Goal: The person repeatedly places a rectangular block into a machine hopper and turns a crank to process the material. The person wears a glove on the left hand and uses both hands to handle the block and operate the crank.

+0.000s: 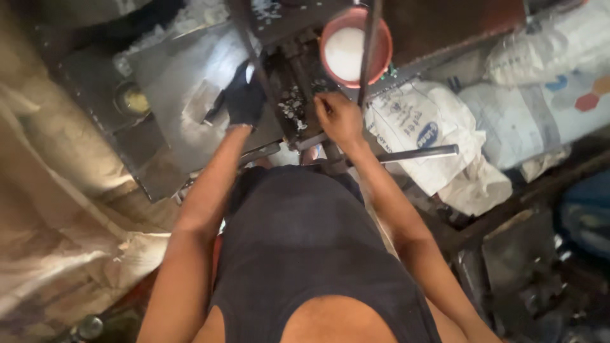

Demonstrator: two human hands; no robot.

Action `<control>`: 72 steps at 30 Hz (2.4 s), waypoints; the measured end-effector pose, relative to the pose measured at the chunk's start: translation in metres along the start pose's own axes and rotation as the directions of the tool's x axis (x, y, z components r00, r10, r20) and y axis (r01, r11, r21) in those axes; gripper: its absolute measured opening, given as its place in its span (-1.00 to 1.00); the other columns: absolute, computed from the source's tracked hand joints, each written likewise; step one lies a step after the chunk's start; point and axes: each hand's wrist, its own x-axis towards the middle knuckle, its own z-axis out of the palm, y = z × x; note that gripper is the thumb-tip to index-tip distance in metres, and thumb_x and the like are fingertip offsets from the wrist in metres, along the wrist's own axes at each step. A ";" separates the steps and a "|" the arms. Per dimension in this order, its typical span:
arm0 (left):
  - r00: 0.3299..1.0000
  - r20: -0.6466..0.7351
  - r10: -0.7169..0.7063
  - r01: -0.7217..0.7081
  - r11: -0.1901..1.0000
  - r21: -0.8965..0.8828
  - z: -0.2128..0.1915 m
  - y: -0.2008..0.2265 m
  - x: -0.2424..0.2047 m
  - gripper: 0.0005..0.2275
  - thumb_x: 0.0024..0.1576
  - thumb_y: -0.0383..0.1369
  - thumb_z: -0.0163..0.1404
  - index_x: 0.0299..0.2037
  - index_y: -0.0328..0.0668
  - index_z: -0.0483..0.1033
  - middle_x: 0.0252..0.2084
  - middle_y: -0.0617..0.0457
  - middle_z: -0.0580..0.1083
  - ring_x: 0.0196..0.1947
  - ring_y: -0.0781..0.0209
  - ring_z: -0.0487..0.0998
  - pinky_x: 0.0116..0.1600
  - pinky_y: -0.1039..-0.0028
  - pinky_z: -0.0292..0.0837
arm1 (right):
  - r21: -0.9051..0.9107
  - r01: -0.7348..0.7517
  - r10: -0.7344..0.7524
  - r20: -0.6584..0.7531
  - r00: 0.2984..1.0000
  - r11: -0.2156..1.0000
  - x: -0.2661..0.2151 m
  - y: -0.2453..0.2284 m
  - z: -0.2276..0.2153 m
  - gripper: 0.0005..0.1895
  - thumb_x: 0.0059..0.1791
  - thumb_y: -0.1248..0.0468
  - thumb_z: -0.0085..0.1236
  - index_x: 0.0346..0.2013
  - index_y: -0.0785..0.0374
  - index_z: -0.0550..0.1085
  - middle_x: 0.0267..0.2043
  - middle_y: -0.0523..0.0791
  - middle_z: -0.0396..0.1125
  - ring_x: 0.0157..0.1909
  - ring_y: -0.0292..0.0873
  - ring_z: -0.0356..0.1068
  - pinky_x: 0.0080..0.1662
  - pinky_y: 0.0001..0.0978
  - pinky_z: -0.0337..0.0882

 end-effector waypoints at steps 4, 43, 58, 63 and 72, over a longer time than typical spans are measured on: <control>0.891 0.117 0.438 -0.451 0.884 0.122 0.000 -0.002 0.045 -0.66 0.27 -0.38 -0.03 0.22 -0.33 0.46 0.08 -0.33 0.56 0.11 -0.28 0.56 0.15 0.18 0.48 | -0.030 -0.005 0.006 0.006 1.000 1.000 -0.004 0.007 0.006 -0.86 0.05 0.22 0.21 -0.19 0.21 0.59 -0.22 -0.02 0.50 -0.23 0.08 0.52 -0.21 -0.17 0.51; 0.881 0.461 -0.108 0.349 0.806 -0.478 -0.115 0.006 -0.028 -0.31 -0.19 -0.14 0.35 0.10 -0.27 0.31 -0.08 -0.14 0.44 -0.07 -0.11 0.50 0.01 0.12 0.43 | -0.203 -0.161 0.159 -0.030 0.987 0.966 -0.007 0.001 0.021 -0.86 0.04 0.20 0.19 -0.19 0.17 0.61 -0.26 -0.06 0.51 -0.31 -0.02 0.53 -0.26 -0.21 0.49; 0.789 0.401 0.466 -0.613 0.543 0.574 -0.087 0.034 -0.024 -0.44 -0.22 -0.29 0.19 0.05 -0.22 0.40 -0.15 -0.16 0.40 -0.07 -0.20 0.39 0.07 0.03 0.21 | -0.148 -0.099 0.098 -0.019 0.995 0.984 -0.007 0.009 0.015 -0.83 0.04 0.18 0.19 -0.20 0.19 0.60 -0.23 -0.05 0.51 -0.27 0.00 0.53 -0.22 -0.19 0.50; 0.739 0.472 0.480 -0.670 0.591 0.449 -0.114 0.015 -0.013 -0.25 -0.36 -0.17 0.30 0.11 -0.21 0.36 -0.04 -0.20 0.41 0.04 -0.24 0.35 0.18 -0.03 0.18 | -0.101 -0.048 0.044 -0.039 0.998 0.994 -0.007 0.001 0.012 -0.86 0.02 0.24 0.26 -0.19 0.23 0.61 -0.25 -0.03 0.51 -0.35 -0.02 0.51 -0.29 -0.23 0.47; 0.908 0.384 -0.166 0.105 0.979 0.173 -0.177 -0.034 -0.017 -0.36 0.28 -0.01 -0.12 0.54 0.03 0.01 0.45 -0.09 0.21 -0.09 -0.27 0.54 0.05 0.15 0.48 | 0.321 -0.054 0.005 0.151 0.989 0.946 -0.029 -0.067 0.026 -0.83 0.06 0.30 0.26 -0.10 0.32 0.59 -0.25 -0.07 0.53 -0.30 -0.31 0.49 -0.26 -0.48 0.46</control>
